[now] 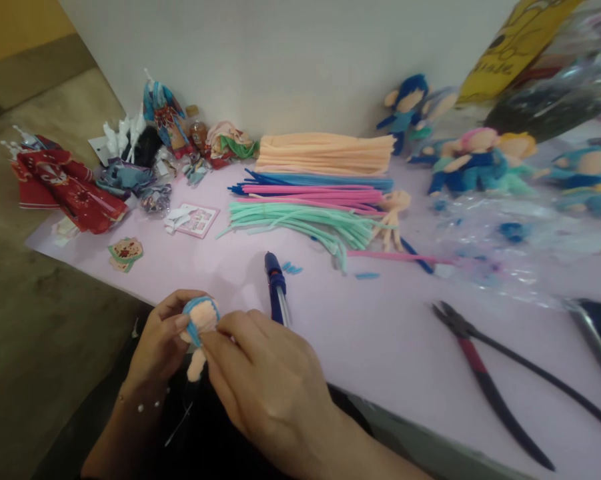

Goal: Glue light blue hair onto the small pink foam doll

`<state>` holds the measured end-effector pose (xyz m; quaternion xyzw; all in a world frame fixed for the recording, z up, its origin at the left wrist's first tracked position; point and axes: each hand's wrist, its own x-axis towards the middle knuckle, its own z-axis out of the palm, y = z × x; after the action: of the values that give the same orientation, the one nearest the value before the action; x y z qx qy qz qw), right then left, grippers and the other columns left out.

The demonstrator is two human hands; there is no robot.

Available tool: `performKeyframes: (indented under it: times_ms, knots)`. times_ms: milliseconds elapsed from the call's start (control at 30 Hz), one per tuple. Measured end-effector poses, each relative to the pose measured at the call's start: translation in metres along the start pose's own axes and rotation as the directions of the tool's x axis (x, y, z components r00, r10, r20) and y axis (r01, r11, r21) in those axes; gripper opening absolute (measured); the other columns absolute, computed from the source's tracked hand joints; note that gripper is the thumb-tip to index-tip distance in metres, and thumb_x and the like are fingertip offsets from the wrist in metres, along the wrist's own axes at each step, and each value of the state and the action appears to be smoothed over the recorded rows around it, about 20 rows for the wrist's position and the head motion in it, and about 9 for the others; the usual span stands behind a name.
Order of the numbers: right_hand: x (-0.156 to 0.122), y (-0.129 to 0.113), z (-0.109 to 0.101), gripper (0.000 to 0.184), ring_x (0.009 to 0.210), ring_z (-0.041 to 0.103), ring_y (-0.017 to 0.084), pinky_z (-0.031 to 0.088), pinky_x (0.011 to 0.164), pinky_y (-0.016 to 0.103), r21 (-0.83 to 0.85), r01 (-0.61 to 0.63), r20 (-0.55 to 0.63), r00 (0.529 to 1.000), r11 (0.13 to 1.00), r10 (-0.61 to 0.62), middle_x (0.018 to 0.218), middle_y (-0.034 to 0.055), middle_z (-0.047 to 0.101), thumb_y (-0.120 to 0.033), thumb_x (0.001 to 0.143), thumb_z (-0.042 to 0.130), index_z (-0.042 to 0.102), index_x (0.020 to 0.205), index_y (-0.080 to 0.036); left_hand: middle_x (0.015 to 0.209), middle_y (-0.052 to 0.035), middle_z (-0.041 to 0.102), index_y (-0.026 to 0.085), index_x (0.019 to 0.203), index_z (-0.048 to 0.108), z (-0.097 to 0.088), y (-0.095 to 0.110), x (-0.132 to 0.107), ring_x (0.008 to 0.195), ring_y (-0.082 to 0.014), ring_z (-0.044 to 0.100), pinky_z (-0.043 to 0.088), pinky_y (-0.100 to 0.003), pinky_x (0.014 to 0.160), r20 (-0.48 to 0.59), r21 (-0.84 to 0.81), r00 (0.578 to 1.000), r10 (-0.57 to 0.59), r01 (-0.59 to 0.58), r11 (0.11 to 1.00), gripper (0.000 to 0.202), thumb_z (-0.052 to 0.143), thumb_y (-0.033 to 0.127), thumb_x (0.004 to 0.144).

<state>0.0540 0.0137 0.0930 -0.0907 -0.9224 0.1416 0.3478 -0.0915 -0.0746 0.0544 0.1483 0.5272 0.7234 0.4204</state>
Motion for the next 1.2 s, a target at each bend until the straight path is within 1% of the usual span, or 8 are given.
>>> performKeyframes:
  times_ms: [100, 200, 433, 600, 700, 967, 1100, 1200]
  knots:
    - [0.0, 0.002, -0.003, 0.025, 0.064, 0.058, 0.014, 0.047, 0.056, 0.027, -0.002, -0.006, -0.005, 1.0, 1.0, 0.006, 0.076, 0.0051, 0.066, -0.011, 0.094, 0.045, 0.068, 0.085, -0.017, 0.069, -0.0027, 0.068, 0.014, 0.078, 0.074, 0.0, 0.001, 0.002, 0.059, -0.0135, 0.058, 0.046, -0.023, 0.056, -0.013, -0.051, 0.997, -0.076, 0.075, 0.996, 0.028, 0.078, 0.024, 0.053]
    - [0.002, 0.004, -0.002, 0.03, 0.062, 0.056, 0.015, 0.045, 0.055, 0.028, -0.028, 0.044, 0.044, 0.998, 0.999, -0.043, 0.072, 0.0044, 0.065, -0.011, 0.095, 0.042, 0.068, 0.082, -0.017, 0.069, -0.0025, 0.068, 0.014, 0.079, 0.073, -0.002, 0.002, 0.004, 0.058, -0.0124, 0.058, 0.045, -0.023, 0.055, 0.007, -0.071, 0.995, -0.101, 0.101, 0.992, 0.028, 0.078, 0.024, 0.053]
    - [0.006, 0.002, 0.007, 0.033, 0.06, 0.05, 0.015, 0.038, 0.051, 0.029, -0.109, 0.101, 0.088, 0.992, 0.989, -0.091, 0.069, 0.0027, 0.062, -0.009, 0.094, 0.039, 0.07, 0.089, -0.019, 0.072, -0.0031, 0.067, 0.014, 0.082, 0.072, -0.005, 0.001, 0.005, 0.06, -0.0134, 0.059, 0.046, -0.024, 0.057, 0.044, -0.053, 0.994, -0.103, 0.106, 0.993, 0.03, 0.078, 0.027, 0.055]
    - [0.006, 0.001, 0.01, 0.03, 0.06, 0.049, 0.017, 0.035, 0.049, 0.03, -0.126, 0.111, 0.114, 0.989, 0.986, -0.097, 0.071, 0.0028, 0.063, -0.008, 0.092, 0.042, 0.069, 0.085, -0.02, 0.074, -0.0043, 0.068, 0.015, 0.082, 0.074, -0.004, -0.001, 0.005, 0.063, -0.0146, 0.06, 0.047, -0.025, 0.058, 0.051, -0.045, 0.995, -0.087, 0.09, 0.995, 0.03, 0.08, 0.027, 0.055]
    - [0.006, 0.002, 0.005, 0.028, 0.061, 0.052, 0.016, 0.038, 0.052, 0.028, -0.073, 0.087, 0.093, 0.992, 0.994, -0.08, 0.072, 0.0024, 0.064, -0.01, 0.093, 0.043, 0.069, 0.087, -0.02, 0.076, -0.0045, 0.07, 0.016, 0.083, 0.074, -0.007, -0.001, 0.007, 0.066, -0.0156, 0.062, 0.05, -0.026, 0.061, 0.088, -0.058, 0.99, -0.106, 0.112, 0.992, 0.031, 0.081, 0.027, 0.056]
    - [-0.004, 0.011, -0.011, 0.016, 0.059, 0.058, 0.013, 0.046, 0.052, 0.025, 0.038, -0.003, -0.102, 0.995, 0.999, 0.007, 0.073, 0.0044, 0.065, -0.017, 0.095, 0.049, 0.065, 0.094, -0.019, 0.086, -0.0077, 0.076, 0.017, 0.09, 0.075, -0.024, 0.003, 0.021, 0.07, -0.0174, 0.067, 0.052, -0.025, 0.063, 0.166, -0.127, 0.975, -0.145, 0.167, 0.978, 0.04, 0.084, 0.033, 0.055]
    - [-0.012, 0.008, -0.006, 0.014, 0.06, 0.061, 0.012, 0.05, 0.055, 0.022, 0.169, -0.042, -0.059, 0.997, 0.985, 0.053, 0.072, 0.0035, 0.065, -0.013, 0.094, 0.05, 0.063, 0.091, -0.018, 0.083, -0.007, 0.075, 0.017, 0.091, 0.074, -0.029, 0.002, 0.025, 0.068, -0.018, 0.067, 0.052, -0.025, 0.062, 0.141, -0.147, 0.984, -0.105, 0.126, 0.981, 0.041, 0.083, 0.038, 0.056]
    - [-0.02, 0.001, 0.004, 0.024, 0.065, 0.064, 0.013, 0.053, 0.056, 0.02, 0.295, -0.084, 0.01, 0.996, 0.952, 0.084, 0.077, 0.0033, 0.066, -0.007, 0.093, 0.042, 0.061, 0.103, -0.019, 0.084, -0.0085, 0.075, 0.016, 0.091, 0.073, -0.034, 0.001, 0.027, 0.071, -0.0203, 0.068, 0.053, -0.028, 0.064, 0.123, -0.159, 0.987, -0.103, 0.122, 0.98, 0.04, 0.079, 0.041, 0.061]
